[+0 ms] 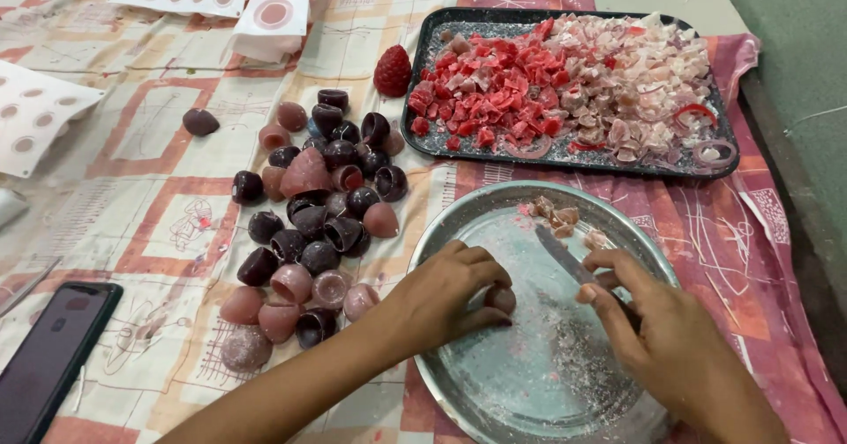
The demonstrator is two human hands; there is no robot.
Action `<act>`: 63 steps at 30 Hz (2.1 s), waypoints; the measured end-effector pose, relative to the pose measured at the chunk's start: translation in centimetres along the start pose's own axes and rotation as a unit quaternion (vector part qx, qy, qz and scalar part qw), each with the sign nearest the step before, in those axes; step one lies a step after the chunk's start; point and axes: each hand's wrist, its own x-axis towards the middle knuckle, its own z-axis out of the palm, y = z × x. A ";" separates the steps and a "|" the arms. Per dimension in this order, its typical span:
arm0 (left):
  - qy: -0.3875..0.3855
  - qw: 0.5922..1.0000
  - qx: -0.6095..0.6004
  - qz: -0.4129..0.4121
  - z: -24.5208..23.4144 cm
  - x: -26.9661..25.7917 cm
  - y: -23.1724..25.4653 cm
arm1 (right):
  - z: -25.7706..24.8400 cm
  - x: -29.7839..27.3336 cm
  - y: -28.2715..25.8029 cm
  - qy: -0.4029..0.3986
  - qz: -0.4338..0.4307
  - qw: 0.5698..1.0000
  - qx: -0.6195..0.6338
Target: The recorder is using a knife to shave and cut small pieces of colored wax on a metal plate.
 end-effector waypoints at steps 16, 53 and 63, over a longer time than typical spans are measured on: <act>0.009 0.997 -0.037 -0.065 -0.5 0.5 -1.5 | -4.4 2.8 -14.3 -0.239 -0.071 0.858 -0.450; 0.065 0.993 -0.044 -0.085 0.4 0.3 -1.9 | 1.1 6.9 -16.1 -0.203 -0.292 0.769 -0.531; 0.026 0.993 -0.028 -0.109 -0.3 0.5 -1.1 | 1.1 1.0 -6.9 -0.049 -0.250 0.881 -0.400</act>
